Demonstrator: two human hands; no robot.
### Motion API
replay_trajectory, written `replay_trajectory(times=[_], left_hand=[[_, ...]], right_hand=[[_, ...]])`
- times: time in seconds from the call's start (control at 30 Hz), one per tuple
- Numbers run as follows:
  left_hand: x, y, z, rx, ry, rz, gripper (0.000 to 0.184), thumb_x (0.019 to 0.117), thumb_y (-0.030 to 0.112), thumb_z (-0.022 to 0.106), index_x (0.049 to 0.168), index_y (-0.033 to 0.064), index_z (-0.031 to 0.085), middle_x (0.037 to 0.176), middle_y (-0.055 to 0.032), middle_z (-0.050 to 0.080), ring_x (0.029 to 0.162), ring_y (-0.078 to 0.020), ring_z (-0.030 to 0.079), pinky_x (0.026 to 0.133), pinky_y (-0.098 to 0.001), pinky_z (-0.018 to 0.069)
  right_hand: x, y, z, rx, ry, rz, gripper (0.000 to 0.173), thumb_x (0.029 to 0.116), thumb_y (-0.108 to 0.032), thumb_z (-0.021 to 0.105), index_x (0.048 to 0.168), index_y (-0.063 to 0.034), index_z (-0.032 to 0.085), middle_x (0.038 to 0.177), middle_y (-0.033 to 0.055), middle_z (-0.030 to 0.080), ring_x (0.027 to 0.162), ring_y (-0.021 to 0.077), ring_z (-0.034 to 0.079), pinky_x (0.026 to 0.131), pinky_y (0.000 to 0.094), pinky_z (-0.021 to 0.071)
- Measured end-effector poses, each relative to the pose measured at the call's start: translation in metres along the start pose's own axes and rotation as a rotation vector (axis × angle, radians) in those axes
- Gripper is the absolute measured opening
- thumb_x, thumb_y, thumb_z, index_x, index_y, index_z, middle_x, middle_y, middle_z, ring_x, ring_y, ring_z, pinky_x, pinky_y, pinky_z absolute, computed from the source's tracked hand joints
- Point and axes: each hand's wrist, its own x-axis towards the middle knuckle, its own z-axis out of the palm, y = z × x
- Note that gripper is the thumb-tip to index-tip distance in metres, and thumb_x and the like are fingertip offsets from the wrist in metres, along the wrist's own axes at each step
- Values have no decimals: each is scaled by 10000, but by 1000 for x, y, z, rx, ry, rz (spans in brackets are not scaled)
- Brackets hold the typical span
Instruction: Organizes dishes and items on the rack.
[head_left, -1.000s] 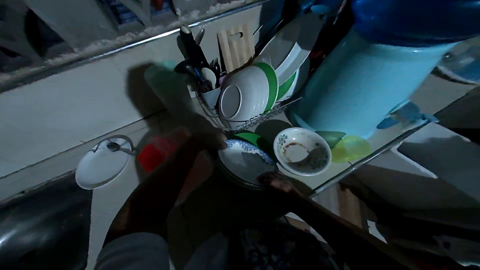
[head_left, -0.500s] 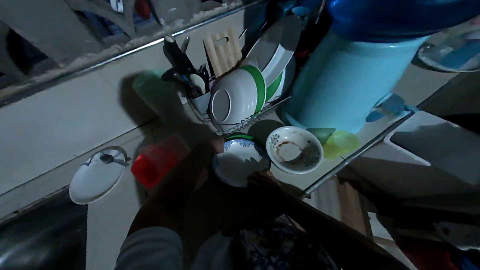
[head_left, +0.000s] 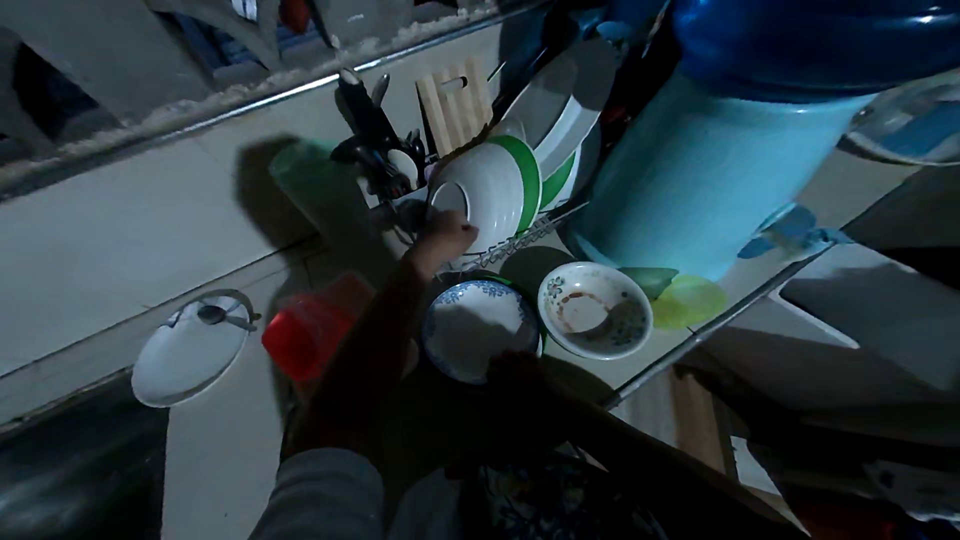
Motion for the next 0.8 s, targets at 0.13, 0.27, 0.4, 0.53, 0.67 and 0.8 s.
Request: replay_trajectory(times=[0.13, 0.27, 0.4, 0.53, 0.67, 0.8], left_hand=[[21, -8, 16, -115, 232, -36, 351, 1067, 238, 496, 1259, -17, 641, 1255, -229, 651, 1199, -371, 617, 1031, -568, 465], [36, -24, 42, -252, 310, -35, 410, 1066, 233, 505, 1394, -11, 543, 1325, -249, 615, 1263, -379, 585, 1077, -539, 454], [45, -34, 51, -399, 317, -104, 485, 1062, 305, 533, 1429, -9, 493, 1375, -255, 573, 1291, -388, 556, 1080, -565, 444], [49, -40, 54, -520, 317, -164, 657, 1045, 408, 552, 1535, 5, 382, 1472, -285, 491, 1378, -414, 475, 1128, -592, 390], [53, -43, 57, -480, 298, -137, 653, 1056, 450, 508, 1516, -4, 412, 1484, -284, 478, 1398, -413, 452, 1143, -599, 368], [56, -44, 56, -481, 291, -124, 615, 1060, 435, 505, 1484, -8, 446, 1456, -277, 502, 1363, -403, 487, 1121, -589, 397]], right_hand=[[0, 2, 4, -4, -44, 39, 278, 1051, -112, 510, 1266, 21, 625, 1351, 256, 599, 1313, 433, 543, 1094, 571, 420], [-2, 9, 9, 15, -23, 41, 294, 1046, -135, 529, 1273, 13, 641, 1347, 257, 612, 1314, 432, 550, 1107, 567, 416], [10, 13, -27, 205, -84, 107, 366, 1039, -65, 520, 1392, 7, 588, 1479, 264, 514, 1420, 443, 437, 1168, 602, 318], [46, 38, -85, 307, 296, 223, 532, 925, 7, 647, 1444, 28, 530, 1470, 261, 519, 1360, 414, 509, 1128, 571, 410], [101, 76, -122, 331, 614, 305, 477, 992, -90, 601, 1428, 80, 505, 1396, 323, 536, 1310, 436, 537, 1107, 531, 441], [142, 82, -126, 337, 649, 525, 605, 905, -257, 729, 1409, 12, 529, 1384, 318, 508, 1269, 461, 535, 1023, 575, 492]])
